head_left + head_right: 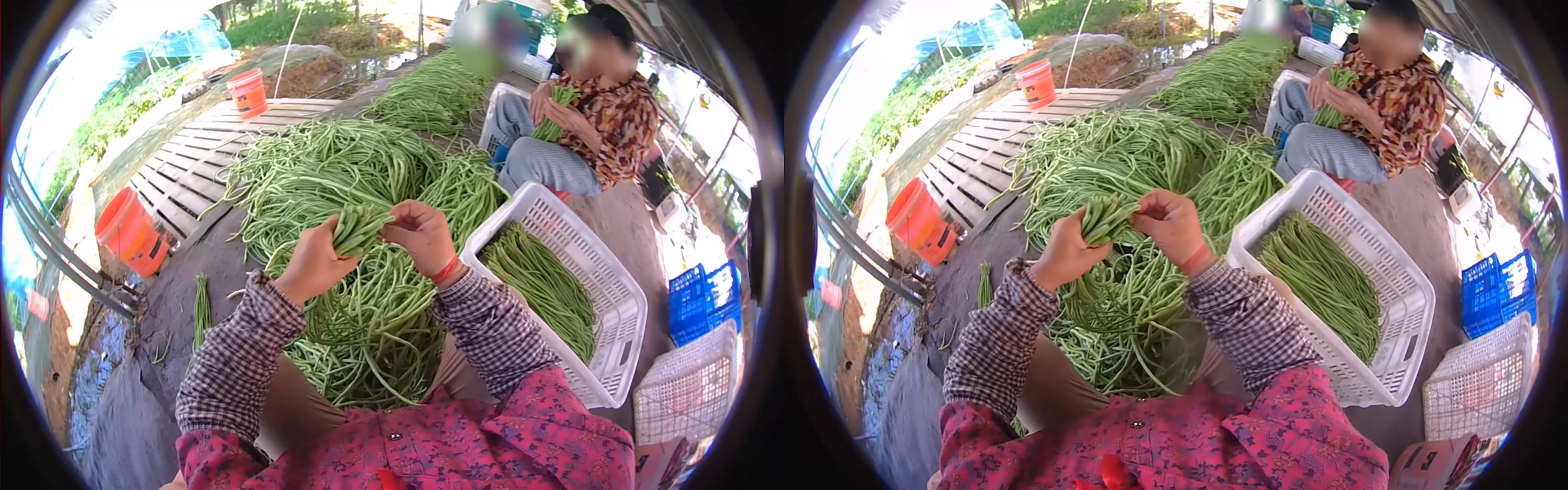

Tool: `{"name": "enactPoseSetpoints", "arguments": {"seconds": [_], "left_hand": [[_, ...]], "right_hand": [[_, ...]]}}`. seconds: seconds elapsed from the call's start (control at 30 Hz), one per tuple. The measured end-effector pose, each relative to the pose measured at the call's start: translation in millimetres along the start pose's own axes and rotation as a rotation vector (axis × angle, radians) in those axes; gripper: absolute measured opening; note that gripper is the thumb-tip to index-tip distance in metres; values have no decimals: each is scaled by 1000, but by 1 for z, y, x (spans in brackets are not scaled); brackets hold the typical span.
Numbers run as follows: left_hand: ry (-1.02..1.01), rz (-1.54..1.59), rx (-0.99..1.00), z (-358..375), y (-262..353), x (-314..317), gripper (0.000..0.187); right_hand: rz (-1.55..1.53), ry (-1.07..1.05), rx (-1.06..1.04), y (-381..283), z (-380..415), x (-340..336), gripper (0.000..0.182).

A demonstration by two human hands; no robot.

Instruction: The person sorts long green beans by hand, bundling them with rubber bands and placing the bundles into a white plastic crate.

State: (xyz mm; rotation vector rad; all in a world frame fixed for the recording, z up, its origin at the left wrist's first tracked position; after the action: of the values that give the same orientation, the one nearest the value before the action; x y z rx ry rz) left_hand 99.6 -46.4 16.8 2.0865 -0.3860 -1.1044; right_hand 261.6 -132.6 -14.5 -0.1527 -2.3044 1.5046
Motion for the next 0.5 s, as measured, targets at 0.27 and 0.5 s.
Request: {"name": "enactPoseSetpoints", "arguments": {"seconds": [0.27,0.5], "left_hand": [[-126,-503,-33,-6,-17,-13,46],[36,287,-22,-13,-53,-41,34]], "right_hand": [[229,-210,304,9,-15,8,16],[66,-843,564,28,-4,7,46]]}}
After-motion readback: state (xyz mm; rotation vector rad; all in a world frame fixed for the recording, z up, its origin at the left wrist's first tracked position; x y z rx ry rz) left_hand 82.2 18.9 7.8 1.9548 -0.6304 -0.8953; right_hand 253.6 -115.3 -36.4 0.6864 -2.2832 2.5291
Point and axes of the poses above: each hand's wrist, its own z-axis away from the middle knuckle, its own x-axis out of the palm, y = z × x, the point moved 3 cm from there along -z, towards the middle knuckle, and after that the axes turned 2 degrees about -z, right-handed, at the moved point
